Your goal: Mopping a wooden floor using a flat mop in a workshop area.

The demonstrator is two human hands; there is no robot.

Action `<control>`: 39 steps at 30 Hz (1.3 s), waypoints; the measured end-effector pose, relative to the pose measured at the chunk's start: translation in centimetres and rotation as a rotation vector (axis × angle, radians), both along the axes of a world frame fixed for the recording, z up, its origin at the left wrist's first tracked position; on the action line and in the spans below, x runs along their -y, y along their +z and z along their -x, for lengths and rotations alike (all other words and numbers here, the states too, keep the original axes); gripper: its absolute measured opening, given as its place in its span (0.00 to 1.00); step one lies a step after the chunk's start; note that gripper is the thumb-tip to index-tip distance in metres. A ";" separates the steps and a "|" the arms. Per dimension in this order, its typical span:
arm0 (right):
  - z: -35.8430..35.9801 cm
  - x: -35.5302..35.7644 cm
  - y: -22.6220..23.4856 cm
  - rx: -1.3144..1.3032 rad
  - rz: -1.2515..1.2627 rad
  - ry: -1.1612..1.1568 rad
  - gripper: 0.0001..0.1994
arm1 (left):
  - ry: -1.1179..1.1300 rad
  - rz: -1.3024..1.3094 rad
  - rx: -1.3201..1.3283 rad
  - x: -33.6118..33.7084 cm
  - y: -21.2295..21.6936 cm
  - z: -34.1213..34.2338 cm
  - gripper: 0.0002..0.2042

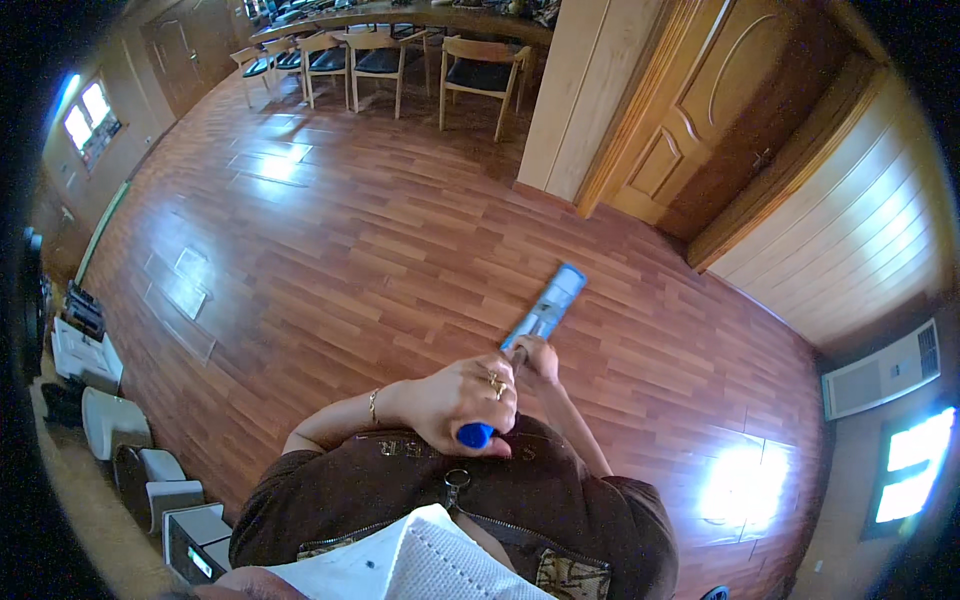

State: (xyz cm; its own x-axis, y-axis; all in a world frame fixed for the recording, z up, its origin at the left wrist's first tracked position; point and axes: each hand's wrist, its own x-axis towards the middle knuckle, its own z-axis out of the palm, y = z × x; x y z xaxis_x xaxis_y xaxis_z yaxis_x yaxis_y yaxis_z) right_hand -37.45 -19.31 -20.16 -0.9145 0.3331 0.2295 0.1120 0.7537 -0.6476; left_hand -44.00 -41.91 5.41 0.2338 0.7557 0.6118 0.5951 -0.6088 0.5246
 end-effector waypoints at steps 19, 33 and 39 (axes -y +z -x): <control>5.5 -7.3 -6.9 0.142 -0.023 -0.395 0.11 | 0.133 0.480 0.227 -3.6 -3.4 12.1 0.07; 26.7 -4.6 -5.0 -0.093 -0.023 0.214 0.15 | 0.693 0.310 0.103 0.3 0.1 18.0 0.08; 33.1 2.5 -2.3 -0.003 0.004 0.505 0.15 | 0.858 0.272 0.060 3.0 1.1 16.6 0.08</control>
State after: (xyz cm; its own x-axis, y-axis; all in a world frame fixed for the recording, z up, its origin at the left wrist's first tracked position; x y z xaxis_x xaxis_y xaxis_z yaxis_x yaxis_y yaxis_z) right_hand -70.52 -21.84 -22.51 -0.9610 -0.1496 0.2325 -0.2680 0.7110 -0.6502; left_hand -60.58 -44.94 6.48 -0.5039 0.7759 0.3796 0.7546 0.1816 0.6306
